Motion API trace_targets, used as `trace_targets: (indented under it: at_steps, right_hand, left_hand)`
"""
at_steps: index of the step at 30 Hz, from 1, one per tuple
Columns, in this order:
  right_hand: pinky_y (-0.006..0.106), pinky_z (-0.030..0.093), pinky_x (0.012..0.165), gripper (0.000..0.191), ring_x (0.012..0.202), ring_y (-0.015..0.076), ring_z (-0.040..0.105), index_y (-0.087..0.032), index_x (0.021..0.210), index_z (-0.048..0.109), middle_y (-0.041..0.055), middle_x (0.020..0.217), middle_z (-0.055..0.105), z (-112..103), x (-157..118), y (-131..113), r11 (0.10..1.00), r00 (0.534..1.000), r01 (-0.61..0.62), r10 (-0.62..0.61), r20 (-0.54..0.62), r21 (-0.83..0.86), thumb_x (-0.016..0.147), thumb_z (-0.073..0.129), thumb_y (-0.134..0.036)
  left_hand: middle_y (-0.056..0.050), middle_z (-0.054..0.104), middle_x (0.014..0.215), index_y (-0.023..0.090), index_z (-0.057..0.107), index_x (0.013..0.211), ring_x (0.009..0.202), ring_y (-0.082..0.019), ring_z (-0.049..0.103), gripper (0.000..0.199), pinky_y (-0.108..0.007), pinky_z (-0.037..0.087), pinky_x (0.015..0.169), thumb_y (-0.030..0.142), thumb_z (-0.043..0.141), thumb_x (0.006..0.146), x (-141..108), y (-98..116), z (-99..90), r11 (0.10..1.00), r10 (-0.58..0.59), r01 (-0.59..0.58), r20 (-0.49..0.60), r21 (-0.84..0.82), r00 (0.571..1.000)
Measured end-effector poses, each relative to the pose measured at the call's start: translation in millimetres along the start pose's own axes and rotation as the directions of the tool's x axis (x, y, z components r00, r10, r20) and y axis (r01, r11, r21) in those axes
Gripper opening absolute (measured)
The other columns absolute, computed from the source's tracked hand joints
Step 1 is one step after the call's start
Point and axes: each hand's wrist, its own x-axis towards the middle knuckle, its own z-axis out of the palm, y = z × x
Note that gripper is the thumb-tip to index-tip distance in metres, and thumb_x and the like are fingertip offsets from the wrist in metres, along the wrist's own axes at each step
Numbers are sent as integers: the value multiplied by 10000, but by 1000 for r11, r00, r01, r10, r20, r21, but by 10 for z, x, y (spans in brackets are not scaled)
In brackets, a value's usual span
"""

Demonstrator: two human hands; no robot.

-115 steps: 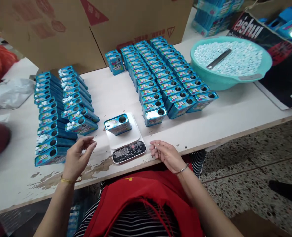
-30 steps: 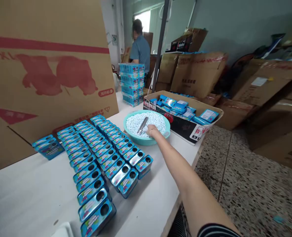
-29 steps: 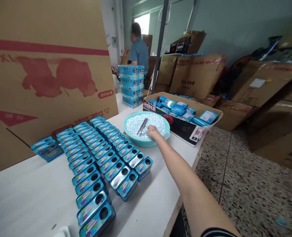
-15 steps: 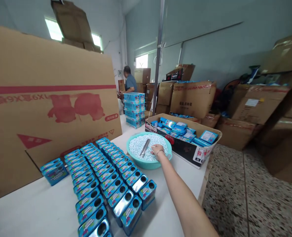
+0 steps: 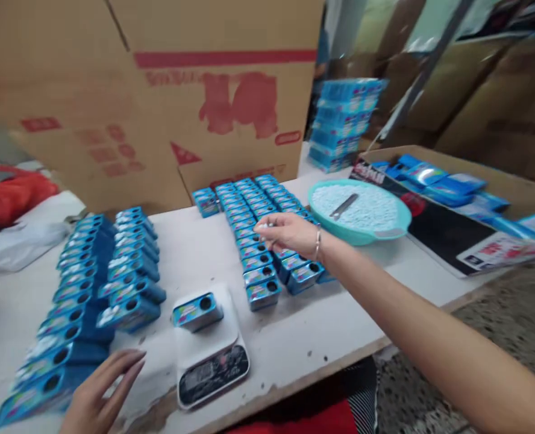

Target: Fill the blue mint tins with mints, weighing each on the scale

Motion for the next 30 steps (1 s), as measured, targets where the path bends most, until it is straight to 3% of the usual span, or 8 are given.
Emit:
trace_targets:
  at_steps: [4, 7, 10, 20, 22, 24, 27, 30]
  right_hand:
    - [191, 349, 422, 102, 393, 71, 451, -159, 854, 622, -65, 485, 510, 839, -125, 89, 920, 955, 75, 45, 293, -385, 818, 553, -225]
    - [208, 413, 546, 132, 575, 110, 589, -162, 882, 669, 4, 656, 645, 1201, -163, 131, 630, 936, 244, 46, 349, -738, 817, 561, -199]
    - [227, 418, 648, 153, 807, 166, 633, -171, 895, 700, 75, 885, 709, 1366, -188, 136, 384, 926, 326, 55, 373, -864, 819, 568, -185]
    - [272, 428, 714, 233, 909, 223, 618, -133, 983, 693, 147, 1003, 673, 1515, -175, 194, 220, 915, 358, 111, 388, -907, 810, 537, -129]
    - [283, 434, 722, 203, 888, 219, 617, -136, 955, 697, 133, 974, 676, 1503, -174, 180, 236, 923, 349, 82, 376, -907, 802, 564, -135]
    - [285, 439, 704, 145, 804, 191, 613, -147, 895, 698, 93, 879, 679, 1459, -177, 159, 329, 938, 318, 26, 345, -889, 785, 604, -140]
    - [251, 418, 554, 59, 539, 113, 534, -158, 807, 660, 2, 611, 604, 1333, -197, 141, 667, 959, 188, 33, 281, -721, 800, 603, -168]
    - [202, 333, 414, 105, 408, 64, 428, -160, 741, 598, -38, 513, 537, 1189, -256, 147, 941, 958, -39, 131, 255, -336, 818, 594, -232]
  left_hand:
    - [-23, 697, 940, 253, 689, 924, 855, -160, 681, 225, -226, 563, 752, 385, 511, 884, -117, 124, -60, 1000, -27, 27, 41, -4, 999]
    - [-37, 696, 945, 244, 688, 927, 866, -173, 678, 245, -246, 564, 762, 394, 498, 888, -225, 131, -55, 999, -52, 53, 58, -11, 997]
    - [-46, 695, 955, 237, 688, 935, 882, -183, 674, 266, -266, 566, 776, 410, 491, 888, -346, 87, -36, 996, -84, 86, 68, -30, 994]
    - [-43, 685, 939, 218, 670, 939, 863, -161, 664, 247, -247, 543, 772, 382, 491, 898, -353, 93, 32, 993, -79, 84, 53, -87, 995]
    - [-52, 679, 934, 206, 664, 933, 864, -160, 656, 248, -254, 533, 782, 372, 482, 904, -343, 110, 41, 991, -89, 95, 63, -99, 994]
    - [-61, 672, 925, 194, 660, 926, 860, -160, 646, 253, -261, 524, 783, 364, 473, 909, -343, 124, 54, 987, -107, 116, 83, -115, 991]
    - [-68, 666, 919, 183, 655, 926, 856, -159, 638, 254, -260, 516, 774, 348, 463, 915, -367, 128, 86, 981, -122, 138, 115, -138, 986]
    - [-67, 664, 914, 180, 649, 932, 857, -157, 632, 243, -264, 510, 783, 338, 466, 914, -416, 115, 135, 976, -134, 152, 127, -153, 983]
